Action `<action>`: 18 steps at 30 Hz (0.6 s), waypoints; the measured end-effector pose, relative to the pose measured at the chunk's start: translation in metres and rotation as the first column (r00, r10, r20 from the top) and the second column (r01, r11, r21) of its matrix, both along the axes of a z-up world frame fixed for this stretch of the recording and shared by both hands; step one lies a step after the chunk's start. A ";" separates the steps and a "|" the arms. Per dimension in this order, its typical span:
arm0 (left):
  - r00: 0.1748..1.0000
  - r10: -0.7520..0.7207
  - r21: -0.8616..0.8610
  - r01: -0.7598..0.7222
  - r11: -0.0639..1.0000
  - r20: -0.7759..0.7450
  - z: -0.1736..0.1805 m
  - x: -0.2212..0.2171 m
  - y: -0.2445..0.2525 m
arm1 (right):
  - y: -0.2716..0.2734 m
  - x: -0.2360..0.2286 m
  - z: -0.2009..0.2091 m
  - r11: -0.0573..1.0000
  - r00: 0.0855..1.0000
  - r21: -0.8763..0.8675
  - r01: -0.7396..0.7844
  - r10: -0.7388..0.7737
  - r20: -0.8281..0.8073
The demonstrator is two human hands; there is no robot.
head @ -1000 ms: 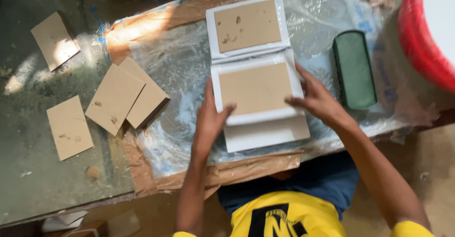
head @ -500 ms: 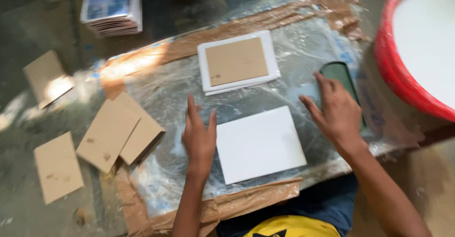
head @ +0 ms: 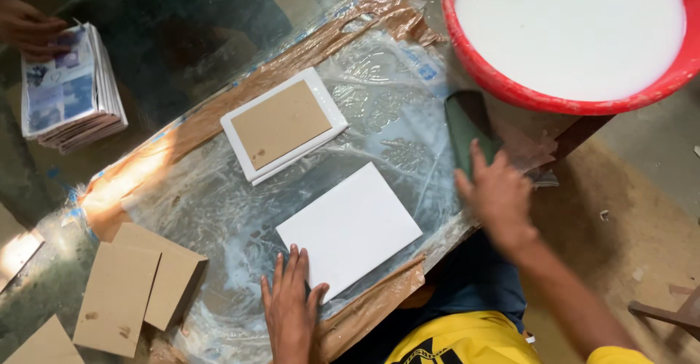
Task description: The person applies glue to white paper sheets using a green sponge, then places brown cardboard covers on top and presses them down. They repeat this process for multiple units, stacking the finished items on the table.
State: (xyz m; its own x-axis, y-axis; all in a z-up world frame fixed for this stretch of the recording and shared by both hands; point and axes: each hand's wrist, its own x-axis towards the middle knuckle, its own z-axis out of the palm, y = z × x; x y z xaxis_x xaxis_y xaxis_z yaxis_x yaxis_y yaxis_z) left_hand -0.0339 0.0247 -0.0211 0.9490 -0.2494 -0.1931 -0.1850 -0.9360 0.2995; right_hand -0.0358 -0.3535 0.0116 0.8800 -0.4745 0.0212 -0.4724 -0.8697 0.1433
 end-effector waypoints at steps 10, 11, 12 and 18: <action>1.000 0.001 -0.043 -0.001 0.999 0.000 0.002 0.002 -0.003 | -0.026 0.021 0.021 0.889 0.931 0.428 -0.163 -0.005 0.365; 1.000 0.008 -0.052 -0.009 0.999 -0.026 0.003 -0.002 0.000 | -0.018 0.008 0.016 0.939 0.902 0.290 -0.184 0.044 0.430; 1.000 0.005 -0.068 -0.006 0.998 -0.016 0.004 -0.006 0.000 | -0.006 0.000 0.010 0.971 0.922 0.197 -0.139 0.054 0.384; 1.000 -0.004 -0.058 0.005 0.998 0.022 0.007 -0.003 -0.005 | 0.047 -0.003 -0.002 0.981 0.965 0.168 -0.093 0.048 0.258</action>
State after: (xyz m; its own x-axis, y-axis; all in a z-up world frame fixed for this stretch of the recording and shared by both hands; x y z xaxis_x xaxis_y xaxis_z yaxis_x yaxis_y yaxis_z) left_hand -0.0372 0.0200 -0.0139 0.9516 -0.2638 -0.1578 -0.1963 -0.9164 0.3487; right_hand -0.0389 -0.3067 0.0100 0.8883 -0.4277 0.1672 -0.4098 -0.9026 -0.1316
